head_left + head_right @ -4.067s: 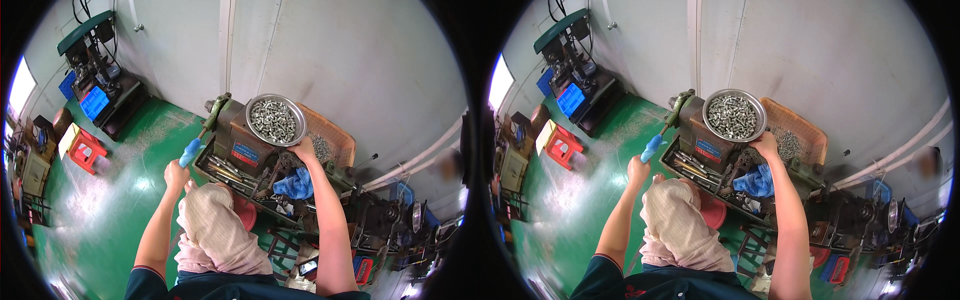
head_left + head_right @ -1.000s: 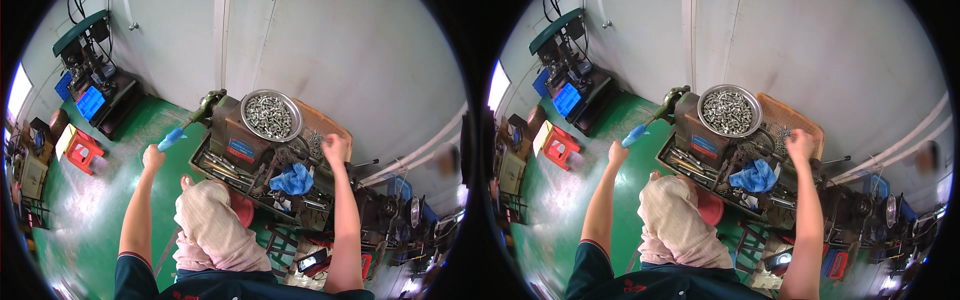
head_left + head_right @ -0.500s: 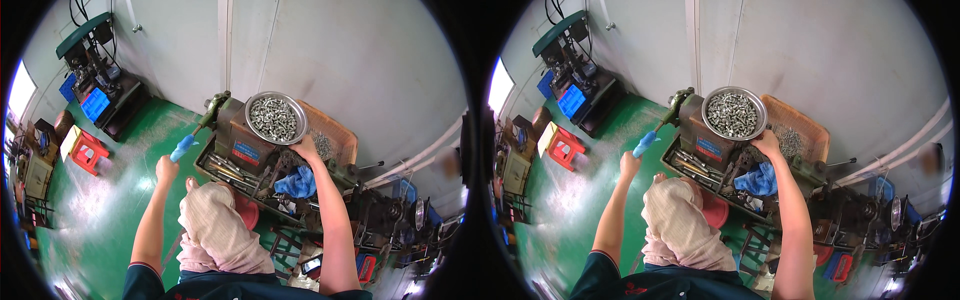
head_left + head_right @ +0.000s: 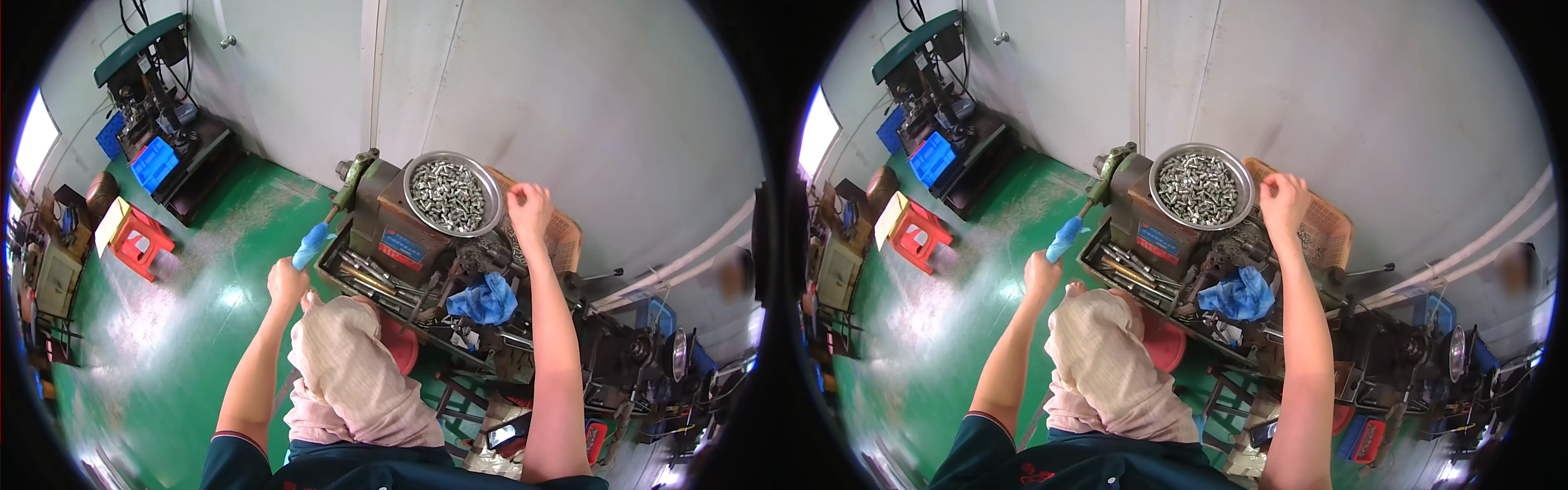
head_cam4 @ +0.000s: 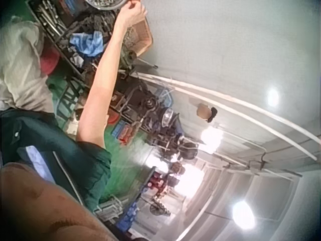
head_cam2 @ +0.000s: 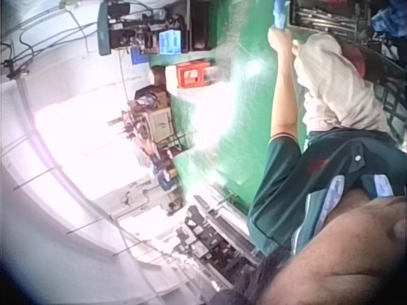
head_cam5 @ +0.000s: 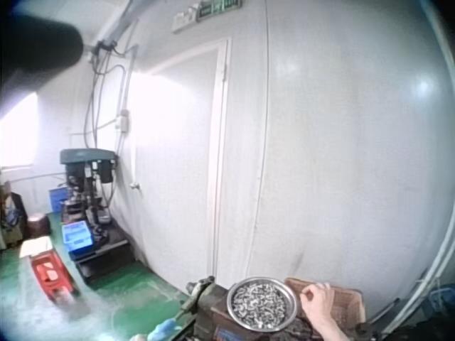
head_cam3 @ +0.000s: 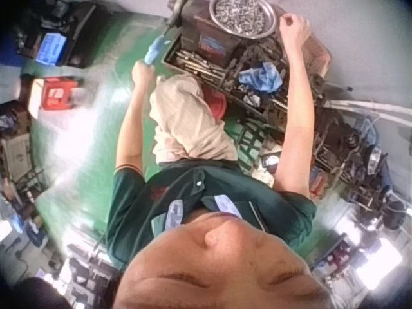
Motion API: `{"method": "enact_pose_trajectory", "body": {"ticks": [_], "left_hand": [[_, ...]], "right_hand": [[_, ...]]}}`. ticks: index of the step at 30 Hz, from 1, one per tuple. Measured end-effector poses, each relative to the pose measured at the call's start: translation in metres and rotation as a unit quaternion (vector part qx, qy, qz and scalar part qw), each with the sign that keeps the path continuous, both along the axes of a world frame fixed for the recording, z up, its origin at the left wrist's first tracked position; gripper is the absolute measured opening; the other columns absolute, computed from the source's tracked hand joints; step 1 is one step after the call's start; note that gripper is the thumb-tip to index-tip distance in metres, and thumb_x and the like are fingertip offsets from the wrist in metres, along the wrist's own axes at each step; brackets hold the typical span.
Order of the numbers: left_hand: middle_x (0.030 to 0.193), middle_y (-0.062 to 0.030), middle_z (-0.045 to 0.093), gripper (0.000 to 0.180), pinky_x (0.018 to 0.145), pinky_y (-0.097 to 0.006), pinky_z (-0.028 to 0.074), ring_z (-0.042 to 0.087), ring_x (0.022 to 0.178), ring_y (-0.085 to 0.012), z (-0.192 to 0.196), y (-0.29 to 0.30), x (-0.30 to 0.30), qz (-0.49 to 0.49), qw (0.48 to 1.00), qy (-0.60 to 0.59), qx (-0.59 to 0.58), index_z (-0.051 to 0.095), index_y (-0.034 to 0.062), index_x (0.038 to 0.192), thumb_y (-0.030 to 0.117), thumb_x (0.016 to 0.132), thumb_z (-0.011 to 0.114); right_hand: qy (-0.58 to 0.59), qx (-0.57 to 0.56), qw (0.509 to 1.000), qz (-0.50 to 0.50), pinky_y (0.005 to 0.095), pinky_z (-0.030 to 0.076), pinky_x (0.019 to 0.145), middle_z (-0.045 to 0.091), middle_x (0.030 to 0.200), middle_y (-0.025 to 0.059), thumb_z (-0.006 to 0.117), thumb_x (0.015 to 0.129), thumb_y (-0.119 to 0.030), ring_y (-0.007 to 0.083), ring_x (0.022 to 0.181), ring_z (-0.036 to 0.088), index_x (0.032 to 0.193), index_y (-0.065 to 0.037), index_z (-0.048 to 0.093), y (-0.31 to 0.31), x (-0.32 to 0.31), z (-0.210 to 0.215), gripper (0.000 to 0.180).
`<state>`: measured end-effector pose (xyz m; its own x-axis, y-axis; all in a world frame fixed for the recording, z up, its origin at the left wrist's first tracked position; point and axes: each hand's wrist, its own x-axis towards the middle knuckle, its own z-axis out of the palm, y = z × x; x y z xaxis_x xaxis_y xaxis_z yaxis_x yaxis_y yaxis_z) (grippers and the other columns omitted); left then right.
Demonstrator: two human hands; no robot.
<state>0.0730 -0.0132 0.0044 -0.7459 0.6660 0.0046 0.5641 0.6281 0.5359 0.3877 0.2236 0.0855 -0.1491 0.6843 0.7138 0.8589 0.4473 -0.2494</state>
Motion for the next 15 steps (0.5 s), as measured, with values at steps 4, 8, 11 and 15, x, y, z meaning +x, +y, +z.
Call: {"method": "enact_pose_trajectory", "body": {"ticks": [4, 8, 11, 15], "left_hand": [[0.071, -0.0188, 0.058, 0.016, 0.063, -0.042, 0.043, 0.056, 0.071, -0.0348, 0.003, 0.001, 0.003, 0.000, 1.000, -0.006, 0.012, 0.060, 0.0040, 0.073, 0.019, 0.068, 0.057], [0.071, -0.0186, 0.058, 0.015, 0.063, -0.042, 0.043, 0.056, 0.070, -0.0348, 0.004, 0.001, 0.004, 0.004, 1.000, -0.005, 0.007, 0.060, 0.0042, 0.072, 0.018, 0.068, 0.057], [0.070, -0.0185, 0.058, 0.015, 0.062, -0.042, 0.043, 0.056, 0.070, -0.0349, 0.003, 0.000, 0.003, -0.005, 1.000, 0.000, 0.012, 0.060, 0.0039, 0.072, 0.018, 0.068, 0.056], [0.070, -0.0187, 0.058, 0.015, 0.062, -0.042, 0.043, 0.056, 0.069, -0.0349, 0.005, -0.001, 0.004, -0.009, 1.000, -0.009, 0.011, 0.060, 0.0033, 0.072, 0.017, 0.068, 0.056]], "right_hand": [[-0.048, -0.114, 0.978, 0.170, 0.0336, 0.038, 0.068, 0.054, 0.067, 0.0020, 0.060, 0.060, -0.010, 0.0207, 0.080, 0.047, 0.058, -0.010, 0.057, -0.003, -0.024, 0.022, 0.003], [-0.124, -0.124, 0.968, 0.177, 0.0346, 0.037, 0.071, 0.054, 0.070, 0.0021, 0.059, 0.058, -0.009, 0.0208, 0.081, 0.046, 0.058, -0.011, 0.057, 0.003, -0.033, 0.021, 0.003], [-0.171, -0.128, 0.963, 0.162, 0.0342, 0.036, 0.072, 0.054, 0.070, 0.0028, 0.058, 0.058, -0.008, 0.0212, 0.081, 0.046, 0.057, -0.010, 0.057, 0.003, -0.037, 0.022, 0.003], [-0.192, -0.143, 0.955, 0.173, 0.0349, 0.036, 0.073, 0.054, 0.071, 0.0036, 0.058, 0.057, -0.009, 0.0215, 0.083, 0.046, 0.059, -0.009, 0.056, 0.006, -0.037, 0.025, 0.002]]}}
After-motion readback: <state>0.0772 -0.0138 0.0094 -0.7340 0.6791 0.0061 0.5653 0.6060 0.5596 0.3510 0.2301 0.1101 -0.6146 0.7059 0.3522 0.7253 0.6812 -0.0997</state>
